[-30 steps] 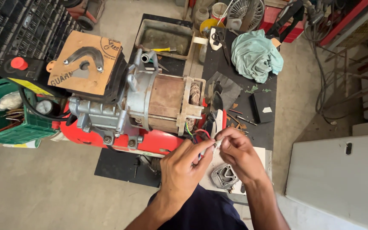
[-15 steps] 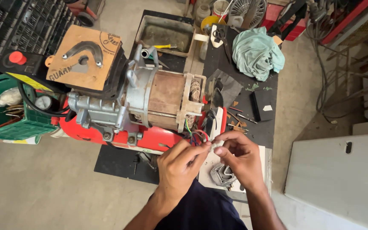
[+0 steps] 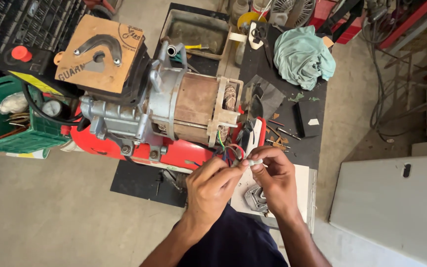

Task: Repairing an air compressor motor by connecting wires, installing a capacitor, and cleaning the cylinder head with sandpaper

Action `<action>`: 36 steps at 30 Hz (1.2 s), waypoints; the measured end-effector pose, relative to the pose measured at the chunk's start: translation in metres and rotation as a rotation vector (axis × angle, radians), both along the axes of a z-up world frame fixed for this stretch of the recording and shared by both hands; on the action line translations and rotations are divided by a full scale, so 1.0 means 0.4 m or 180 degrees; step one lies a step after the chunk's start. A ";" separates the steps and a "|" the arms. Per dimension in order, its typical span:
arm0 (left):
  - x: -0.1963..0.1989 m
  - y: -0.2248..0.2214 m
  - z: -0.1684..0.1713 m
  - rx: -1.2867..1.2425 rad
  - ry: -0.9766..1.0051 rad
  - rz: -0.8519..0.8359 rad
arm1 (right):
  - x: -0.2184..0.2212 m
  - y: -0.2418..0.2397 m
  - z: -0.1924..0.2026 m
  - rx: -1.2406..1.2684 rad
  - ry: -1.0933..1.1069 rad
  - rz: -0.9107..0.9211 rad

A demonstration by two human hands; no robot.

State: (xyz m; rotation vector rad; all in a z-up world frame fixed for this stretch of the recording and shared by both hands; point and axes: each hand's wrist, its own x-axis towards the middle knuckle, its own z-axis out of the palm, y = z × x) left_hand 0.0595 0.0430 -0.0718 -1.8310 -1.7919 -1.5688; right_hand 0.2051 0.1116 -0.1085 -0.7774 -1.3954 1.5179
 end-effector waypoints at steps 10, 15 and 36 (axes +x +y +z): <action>0.006 0.005 -0.006 0.0006 0.0077 0.0042 | 0.001 0.012 -0.028 -0.0462 0.0271 0.0157; 0.009 0.007 -0.012 -0.0015 0.0033 -0.0015 | 0.003 0.018 -0.045 -0.0650 0.0380 0.0152; -0.004 -0.034 0.000 -0.0250 -0.0504 0.0073 | 0.028 -0.009 0.002 0.0293 0.0003 0.0389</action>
